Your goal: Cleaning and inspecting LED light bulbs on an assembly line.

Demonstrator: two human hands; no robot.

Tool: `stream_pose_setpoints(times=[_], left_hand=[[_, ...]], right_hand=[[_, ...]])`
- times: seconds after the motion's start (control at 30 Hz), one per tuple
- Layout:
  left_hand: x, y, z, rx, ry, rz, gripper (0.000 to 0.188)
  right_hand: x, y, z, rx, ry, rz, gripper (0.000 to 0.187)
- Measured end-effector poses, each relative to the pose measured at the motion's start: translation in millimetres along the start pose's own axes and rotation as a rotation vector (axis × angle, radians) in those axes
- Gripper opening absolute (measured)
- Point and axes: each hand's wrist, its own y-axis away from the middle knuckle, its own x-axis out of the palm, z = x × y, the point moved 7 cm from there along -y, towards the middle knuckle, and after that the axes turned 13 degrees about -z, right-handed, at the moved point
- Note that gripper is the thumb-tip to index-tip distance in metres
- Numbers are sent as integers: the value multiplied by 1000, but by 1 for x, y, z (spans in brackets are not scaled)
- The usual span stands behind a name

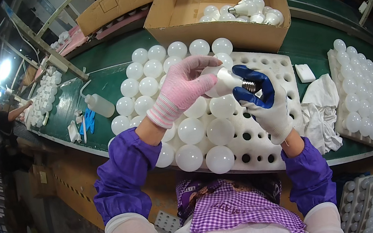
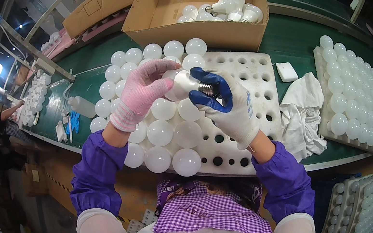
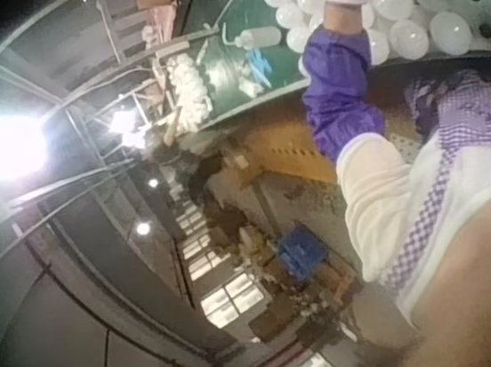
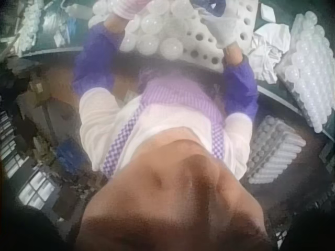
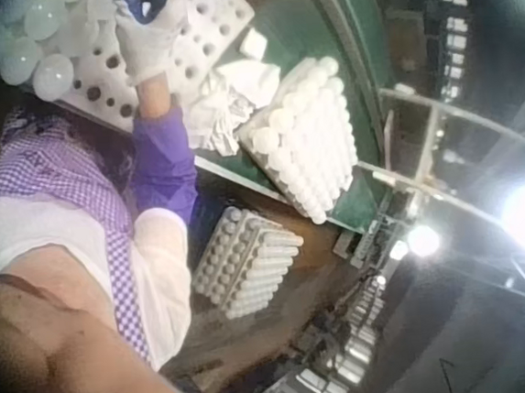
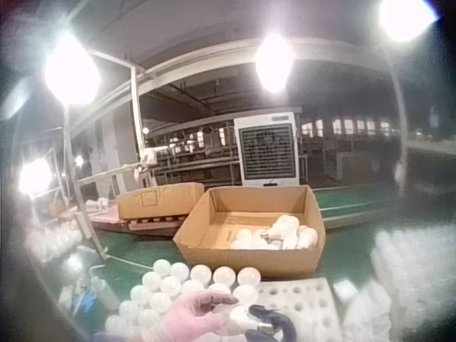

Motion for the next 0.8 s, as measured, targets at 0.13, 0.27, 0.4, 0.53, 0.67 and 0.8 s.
stream_pose_setpoints(times=[0.13,0.27,0.4,0.53,0.67,0.8], left_hand=[[8,6,-3,111,-101,-3,53],[20,15,-17,361,-369,-62,57],[18,17,-18,453,-409,-81,61],[15,19,-14,416,-216,-56,51],[1,-2,-3,283,-13,-118,47],[5,1,14,-330,384,75,50]], right_hand=[[1,-4,-7,56,-73,-7,38],[-1,-3,-19,350,-323,-21,37],[4,-2,-16,405,-451,-43,33],[6,1,-15,459,-476,-3,34],[7,4,-1,276,-332,-12,41],[3,-2,0,216,-282,-3,41]])
